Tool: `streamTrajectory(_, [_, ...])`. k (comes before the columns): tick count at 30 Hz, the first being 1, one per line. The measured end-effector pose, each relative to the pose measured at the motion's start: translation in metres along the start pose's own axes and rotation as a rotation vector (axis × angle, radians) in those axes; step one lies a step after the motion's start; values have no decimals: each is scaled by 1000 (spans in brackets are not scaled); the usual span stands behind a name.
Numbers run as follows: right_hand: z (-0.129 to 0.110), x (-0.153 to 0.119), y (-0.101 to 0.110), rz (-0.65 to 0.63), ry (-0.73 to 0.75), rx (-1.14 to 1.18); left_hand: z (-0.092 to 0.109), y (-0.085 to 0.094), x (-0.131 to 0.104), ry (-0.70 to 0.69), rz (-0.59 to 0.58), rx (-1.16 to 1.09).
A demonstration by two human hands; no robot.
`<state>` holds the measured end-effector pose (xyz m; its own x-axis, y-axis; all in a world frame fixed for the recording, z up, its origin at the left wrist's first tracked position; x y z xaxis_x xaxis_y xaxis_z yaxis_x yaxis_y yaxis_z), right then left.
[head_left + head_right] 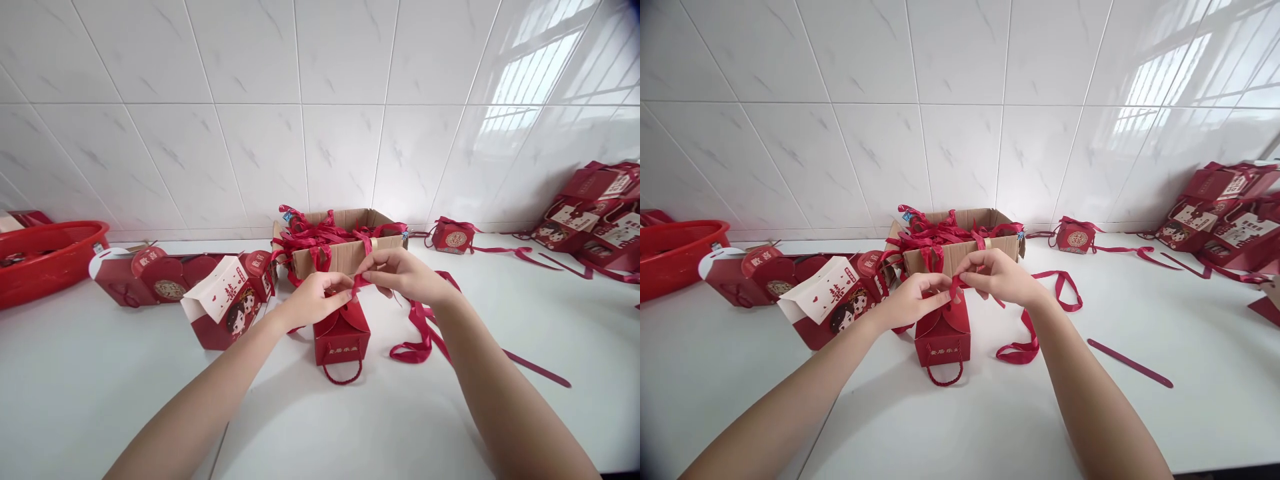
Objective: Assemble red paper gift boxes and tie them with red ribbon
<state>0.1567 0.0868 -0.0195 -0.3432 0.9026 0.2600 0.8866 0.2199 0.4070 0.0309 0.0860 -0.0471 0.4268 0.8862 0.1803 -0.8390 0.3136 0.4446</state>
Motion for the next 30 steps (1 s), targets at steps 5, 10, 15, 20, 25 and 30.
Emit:
streamTrajectory(5, [-27, -13, 11, 120, 174, -333, -2, 2, 0, -58, 72, 118])
streamTrajectory(10, [-41, -20, 13, 126, 279, -438, 3, 10, 0, -167, 254, 265])
streamTrajectory(15, [-19, -13, 8, 16, 88, -399, 17, 16, -3, -359, 408, 350])
streamTrajectory(20, [21, 1, -9, -168, -132, -186, 30, 18, -11, -599, 513, 513])
streamTrajectory(25, [41, 7, -22, -315, -180, 112, 29, 19, -10, -559, 517, 568])
streamTrajectory(30, [46, 6, -24, -293, -259, 226, 22, 26, -7, -364, 499, 471])
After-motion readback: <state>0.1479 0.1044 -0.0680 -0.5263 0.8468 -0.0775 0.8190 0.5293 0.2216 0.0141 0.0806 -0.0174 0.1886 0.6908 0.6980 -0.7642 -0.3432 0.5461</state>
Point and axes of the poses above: each hand's wrist, its own x-axis towards the middle knuckle, its own y-axis out of the back of the hand, z = x × y, the point moved 8 cm from there along x, towards the middle knuckle, and after that the axes turned 11 degrees about z, right-handed, at the moved point
